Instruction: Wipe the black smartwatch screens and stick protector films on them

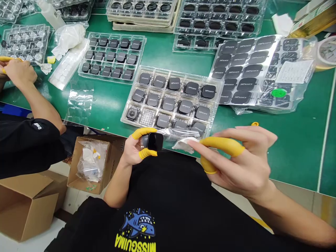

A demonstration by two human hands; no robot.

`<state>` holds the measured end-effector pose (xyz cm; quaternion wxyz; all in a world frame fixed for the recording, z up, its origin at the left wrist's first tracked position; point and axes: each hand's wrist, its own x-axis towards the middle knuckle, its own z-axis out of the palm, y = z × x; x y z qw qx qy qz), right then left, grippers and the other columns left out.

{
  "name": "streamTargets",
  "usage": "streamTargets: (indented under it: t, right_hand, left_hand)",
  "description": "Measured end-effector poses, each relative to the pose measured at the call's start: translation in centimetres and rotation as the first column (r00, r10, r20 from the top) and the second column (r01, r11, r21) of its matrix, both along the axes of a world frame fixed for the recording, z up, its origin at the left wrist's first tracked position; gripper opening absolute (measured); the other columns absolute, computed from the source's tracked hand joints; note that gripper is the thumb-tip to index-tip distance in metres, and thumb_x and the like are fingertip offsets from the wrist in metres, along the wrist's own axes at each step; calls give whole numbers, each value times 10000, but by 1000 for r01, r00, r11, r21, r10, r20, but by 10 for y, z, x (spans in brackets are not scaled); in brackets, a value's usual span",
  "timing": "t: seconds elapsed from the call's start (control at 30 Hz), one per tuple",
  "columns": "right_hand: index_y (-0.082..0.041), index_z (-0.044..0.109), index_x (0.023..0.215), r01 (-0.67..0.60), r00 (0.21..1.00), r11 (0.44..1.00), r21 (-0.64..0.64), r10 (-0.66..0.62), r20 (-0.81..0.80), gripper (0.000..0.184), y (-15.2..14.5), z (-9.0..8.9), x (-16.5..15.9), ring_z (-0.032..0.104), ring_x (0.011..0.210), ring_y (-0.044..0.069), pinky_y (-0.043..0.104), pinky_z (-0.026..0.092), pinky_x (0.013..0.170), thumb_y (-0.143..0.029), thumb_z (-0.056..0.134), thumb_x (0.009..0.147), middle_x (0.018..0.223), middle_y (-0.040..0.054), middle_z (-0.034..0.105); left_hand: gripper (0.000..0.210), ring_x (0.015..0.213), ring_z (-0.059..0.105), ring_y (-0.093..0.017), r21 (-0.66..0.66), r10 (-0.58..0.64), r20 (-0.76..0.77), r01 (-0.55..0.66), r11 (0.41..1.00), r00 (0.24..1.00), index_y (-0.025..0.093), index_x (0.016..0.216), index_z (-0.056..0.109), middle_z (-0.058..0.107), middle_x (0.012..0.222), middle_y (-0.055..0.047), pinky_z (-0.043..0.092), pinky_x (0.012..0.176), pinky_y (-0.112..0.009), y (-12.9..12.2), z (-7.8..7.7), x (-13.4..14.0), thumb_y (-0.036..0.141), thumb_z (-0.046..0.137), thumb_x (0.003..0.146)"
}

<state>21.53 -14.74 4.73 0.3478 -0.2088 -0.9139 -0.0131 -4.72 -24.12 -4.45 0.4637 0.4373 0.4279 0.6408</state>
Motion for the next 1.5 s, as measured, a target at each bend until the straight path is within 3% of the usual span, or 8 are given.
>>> streamTargets:
  t: [0.27, 0.4, 0.67, 0.8, 0.93, 1.1, 1.3, 1.5]
  right_hand:
    - [-237, 822, 1170, -124, 992, 990, -66, 122, -33, 309, -9, 4, -1, 638, 970, 286, 505, 553, 896, -43, 699, 963, 846, 65, 754]
    - [-284, 851, 1087, -158, 987, 986, -51, 156, -39, 247, -15, 4, -17, 653, 1001, 249, 464, 543, 946, -93, 729, 989, 897, 31, 770]
    - [-223, 829, 1177, -90, 993, 993, 72, 84, 79, 256, -17, -12, -43, 677, 1103, 207, 422, 464, 1014, -72, 754, 984, 962, 9, 809]
    - [-218, 803, 1282, 29, 995, 998, 48, -33, 99, 373, -1, -19, -39, 697, 1100, 273, 468, 445, 950, -41, 727, 962, 953, 56, 805]
    - [-316, 734, 1489, 124, 988, 990, -61, -129, -81, 601, 8, -14, -20, 688, 1048, 330, 492, 501, 877, -44, 750, 952, 1000, 89, 800]
    - [-362, 721, 1555, 32, 978, 998, -60, -44, -205, 780, 3, -5, -6, 666, 985, 315, 437, 572, 778, 47, 761, 892, 962, 90, 755]
    - [-352, 787, 1451, -85, 988, 988, -130, 67, -140, 548, -8, -4, -5, 694, 994, 310, 468, 618, 787, -114, 789, 957, 936, 81, 774]
    - [-310, 814, 1288, -186, 979, 980, -77, 177, -106, 401, -6, -4, -20, 686, 979, 272, 442, 603, 818, -82, 721, 972, 910, 51, 769]
  left_hand:
    - [744, 1021, 848, -279, -35, 19, 26, -18, 999, 999, 218, 1298, 811, 846, 1140, -99, 698, 1025, -435, 1, -2, 6, 580, 1044, 691]
    - [732, 1019, 848, -270, 24, 23, -56, -21, 999, 998, 214, 1278, 824, 855, 1126, -95, 691, 985, -374, 2, 4, 4, 578, 1045, 683]
    - [668, 1052, 850, -260, 36, -13, -58, 15, 999, 998, 210, 1305, 801, 848, 1175, -106, 688, 962, -333, 2, 5, 8, 513, 1026, 754]
    - [684, 1107, 845, -280, 30, 20, -37, -19, 999, 999, 217, 1315, 790, 837, 1192, -105, 689, 1015, -370, 0, -4, 7, 514, 1031, 748]
    - [723, 1088, 849, -289, -2, 33, 2, -33, 999, 999, 219, 1318, 787, 831, 1122, -93, 695, 1004, -385, -3, -9, 3, 557, 1032, 728]
    - [769, 1105, 843, -331, -31, 54, 13, -54, 998, 998, 212, 1290, 793, 832, 1032, -99, 688, 1009, -434, -2, -12, 1, 630, 1029, 689]
    - [783, 1110, 834, -323, -39, 62, -27, -63, 997, 998, 208, 1255, 815, 847, 1116, -119, 674, 1020, -425, -1, -9, 2, 645, 1043, 647]
    - [786, 1071, 842, -298, -11, 48, -33, -49, 999, 998, 200, 1258, 813, 849, 1153, -117, 676, 1004, -395, 0, 2, 2, 638, 1043, 647]
